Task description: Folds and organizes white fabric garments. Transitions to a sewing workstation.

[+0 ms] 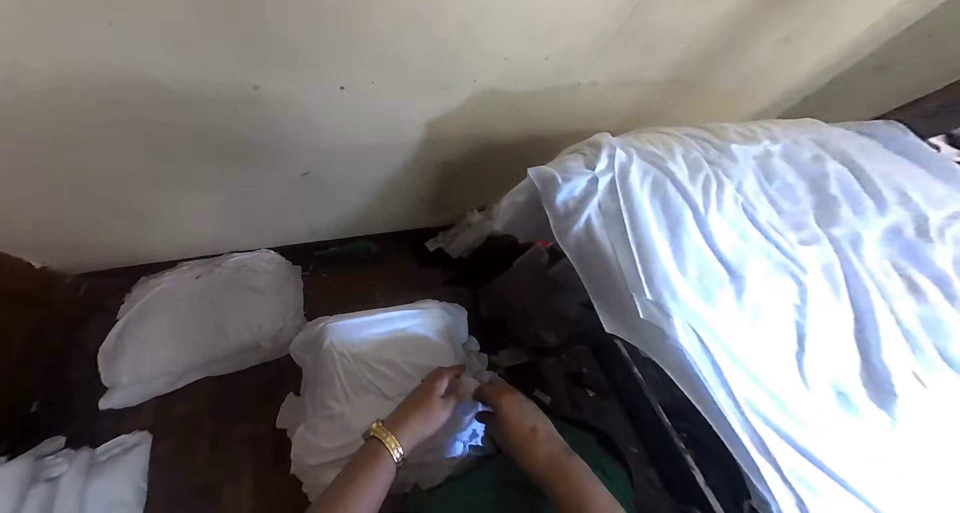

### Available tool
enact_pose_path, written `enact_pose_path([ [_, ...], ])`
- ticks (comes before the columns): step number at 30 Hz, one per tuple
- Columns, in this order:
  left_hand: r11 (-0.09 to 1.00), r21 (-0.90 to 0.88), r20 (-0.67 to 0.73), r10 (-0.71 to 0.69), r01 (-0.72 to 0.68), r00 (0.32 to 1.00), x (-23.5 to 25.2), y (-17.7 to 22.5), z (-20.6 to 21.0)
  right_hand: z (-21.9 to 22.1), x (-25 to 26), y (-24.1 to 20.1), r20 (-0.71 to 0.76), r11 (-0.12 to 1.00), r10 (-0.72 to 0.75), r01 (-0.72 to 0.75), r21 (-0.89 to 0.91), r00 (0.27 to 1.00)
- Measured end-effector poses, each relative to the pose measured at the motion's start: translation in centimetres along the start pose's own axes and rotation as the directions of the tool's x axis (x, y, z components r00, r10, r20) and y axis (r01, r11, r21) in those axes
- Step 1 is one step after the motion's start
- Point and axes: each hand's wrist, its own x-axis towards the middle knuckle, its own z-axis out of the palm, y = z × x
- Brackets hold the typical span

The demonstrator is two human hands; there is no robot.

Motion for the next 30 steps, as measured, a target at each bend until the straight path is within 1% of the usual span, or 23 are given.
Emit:
enact_pose_path([
  [1,0.998,-0.067,-0.042,-0.017,0.014,0.999,0.3,-0.2,-0.3,0.1,0.1,0.2,-0.011,0.999,-0.002,0.003,0.033,1.0],
  [3,0.987,-0.154,-0.075,-0.061,0.049,0.995,0.7,-0.6,-0.8,1.5,0.7,0.5,-0.006,0.999,0.018,-0.018,0.037,1.0],
  [5,0.981,-0.176,-0.039,-0.094,0.086,0.995,0.8,-0.8,-0.9,3.4,1.4,1.1,0.022,0.999,0.035,-0.035,0.026,0.999],
  [6,0.987,-0.129,-0.011,-0.099,0.097,0.995,0.7,-0.9,-0.8,4.0,1.8,1.2,0.036,0.998,0.054,-0.054,0.019,0.998],
  [8,0.993,0.093,0.037,-0.082,0.078,0.996,0.5,-0.8,-0.4,3.5,1.8,1.3,0.007,0.998,0.061,-0.062,0.03,0.998],
  [10,0.945,0.322,0.067,-0.082,0.056,0.994,0.2,0.0,0.1,1.8,1.0,1.1,-0.13,0.996,0.004,0.007,0.09,0.991],
  [11,0.924,0.381,0.066,-0.064,0.034,0.996,0.2,0.6,0.1,1.1,0.6,1.1,-0.215,0.992,-0.037,0.061,0.107,0.976],
  [12,0.915,0.403,0.051,-0.047,0.022,0.998,0.3,1.1,0.0,0.6,0.2,1.0,-0.292,0.987,-0.072,0.11,0.115,0.954],
  [14,0.915,0.399,0.029,-0.077,0.059,0.997,0.7,2.5,-0.8,1.0,-0.4,1.1,-0.45,0.977,-0.111,0.179,0.112,0.886],
  [15,0.918,0.389,0.049,-0.106,0.079,0.993,0.7,3.2,-1.3,1.5,-0.6,1.1,-0.541,0.973,-0.126,0.21,0.097,0.832],
  [16,0.923,0.373,0.058,-0.122,0.092,0.991,0.7,3.6,-1.9,2.3,-0.7,1.3,-0.654,0.964,-0.171,0.264,0.046,0.737],
  [17,0.934,0.343,0.047,-0.122,0.099,0.991,0.7,3.7,-2.4,3.0,-0.6,1.5,-0.734,0.944,-0.242,0.33,-0.025,0.635],
  [18,0.947,0.307,0.028,-0.111,0.097,0.993,0.6,3.6,-2.8,3.6,-0.6,1.5,-0.743,0.919,-0.315,0.384,-0.084,0.591],
  [19,0.954,0.29,0.023,-0.094,0.083,0.995,0.4,3.5,-3.1,4.1,-1.0,1.3,-0.673,0.903,-0.378,0.412,-0.117,0.636],
  [20,0.954,0.295,0.039,-0.062,0.048,0.997,0.1,3.5,-3.1,4.4,-1.5,1.0,-0.517,0.911,-0.397,0.393,-0.123,0.759],
  [21,0.948,0.319,0.077,-0.029,0.003,0.997,-0.1,3.6,-3.0,4.4,-1.8,0.5,-0.294,0.942,-0.336,0.315,-0.118,0.895],
  [22,0.935,0.352,0.128,-0.012,-0.035,0.992,-0.4,3.9,-2.7,4.4,-1.5,0.1,-0.099,0.968,-0.229,0.216,-0.131,0.968],
  [23,0.923,0.381,0.18,-0.025,-0.046,0.983,-0.5,4.1,-2.5,4.7,-1.0,0.3,-0.005,0.979,-0.145,0.143,-0.148,0.989],
  [24,0.918,0.394,0.216,-0.051,-0.04,0.975,-0.6,4.3,-2.4,4.9,-0.5,0.7,0.019,0.985,-0.098,0.1,-0.144,0.995],
  [25,0.921,0.389,0.229,-0.077,-0.018,0.97,-0.6,4.1,-2.4,4.9,-0.2,1.2,0.021,0.989,-0.082,0.084,-0.12,0.996],
  [28,0.954,0.298,0.236,-0.094,0.02,0.967,-0.7,3.2,-2.5,4.9,-0.3,2.3,-0.06,0.989,-0.136,0.132,-0.066,0.989],
  [30,0.952,0.306,0.235,-0.1,0.024,0.967,-0.8,3.1,-2.3,5.1,-0.8,2.6,-0.162,0.987,-0.16,0.154,-0.047,0.974],
])
